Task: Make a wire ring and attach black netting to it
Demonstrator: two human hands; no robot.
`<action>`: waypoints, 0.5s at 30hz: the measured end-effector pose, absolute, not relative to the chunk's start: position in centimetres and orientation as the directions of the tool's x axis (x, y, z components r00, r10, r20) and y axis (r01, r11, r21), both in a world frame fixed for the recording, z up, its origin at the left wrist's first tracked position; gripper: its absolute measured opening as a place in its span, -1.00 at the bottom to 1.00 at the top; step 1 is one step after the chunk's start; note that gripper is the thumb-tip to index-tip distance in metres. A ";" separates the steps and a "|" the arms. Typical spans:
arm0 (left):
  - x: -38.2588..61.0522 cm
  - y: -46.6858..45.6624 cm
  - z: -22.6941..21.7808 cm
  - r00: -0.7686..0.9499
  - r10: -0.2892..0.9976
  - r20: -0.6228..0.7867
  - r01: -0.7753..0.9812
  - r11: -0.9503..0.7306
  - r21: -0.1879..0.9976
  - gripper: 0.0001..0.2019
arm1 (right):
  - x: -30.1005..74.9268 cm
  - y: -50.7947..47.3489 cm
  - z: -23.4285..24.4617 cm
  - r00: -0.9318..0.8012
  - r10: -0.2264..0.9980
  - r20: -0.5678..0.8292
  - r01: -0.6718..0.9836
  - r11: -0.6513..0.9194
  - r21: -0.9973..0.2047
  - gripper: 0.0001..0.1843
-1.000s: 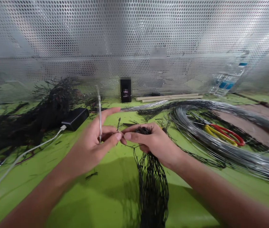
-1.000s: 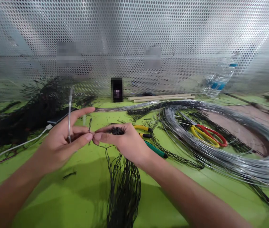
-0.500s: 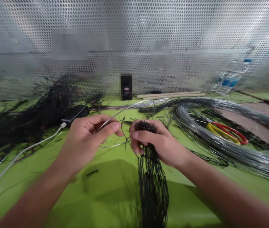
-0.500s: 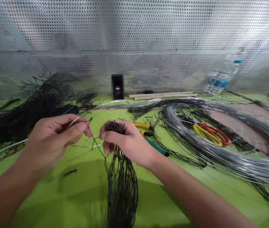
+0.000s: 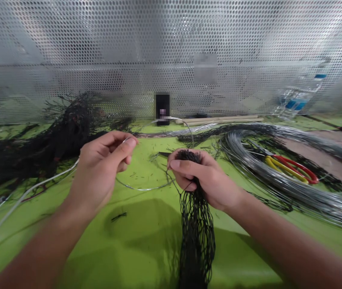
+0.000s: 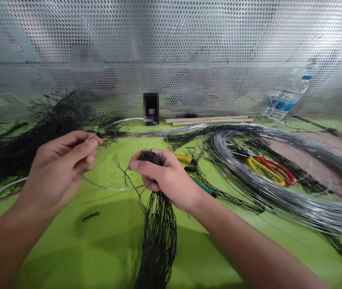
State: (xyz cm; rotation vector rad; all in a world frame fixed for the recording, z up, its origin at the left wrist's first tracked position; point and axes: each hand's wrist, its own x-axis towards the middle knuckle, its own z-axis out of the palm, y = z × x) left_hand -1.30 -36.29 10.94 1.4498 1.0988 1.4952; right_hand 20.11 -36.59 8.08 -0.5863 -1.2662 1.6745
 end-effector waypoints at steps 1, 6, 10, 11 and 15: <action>-1.2 -36.1 10.9 -0.069 0.949 0.309 0.023 -0.308 0.951 -0.90 | 20.1 -36.6 8.1 -0.441 0.883 0.162 -0.383 -0.022 -0.923 -0.85; -1.1 -34.2 10.1 -0.165 0.965 0.203 0.089 -0.190 0.978 -0.56 | 20.1 -36.4 8.0 -0.406 0.898 0.171 -0.389 0.000 -0.921 -0.77; -1.4 -31.5 8.9 -0.234 0.964 0.123 0.197 -0.077 0.977 -0.39 | 20.0 -36.4 8.0 -0.398 0.904 0.158 -0.403 -0.018 -0.915 -0.77; -1.6 -30.9 8.6 -0.237 0.966 0.100 0.238 -0.042 0.970 -0.40 | 20.0 -36.4 7.9 -0.384 0.909 0.161 -0.408 -0.011 -0.913 -0.76; -3.1 -28.9 7.5 -0.171 0.985 0.003 0.429 0.072 0.900 -0.33 | 19.9 -36.3 7.7 -0.272 0.947 0.170 -0.404 0.048 -0.914 -0.78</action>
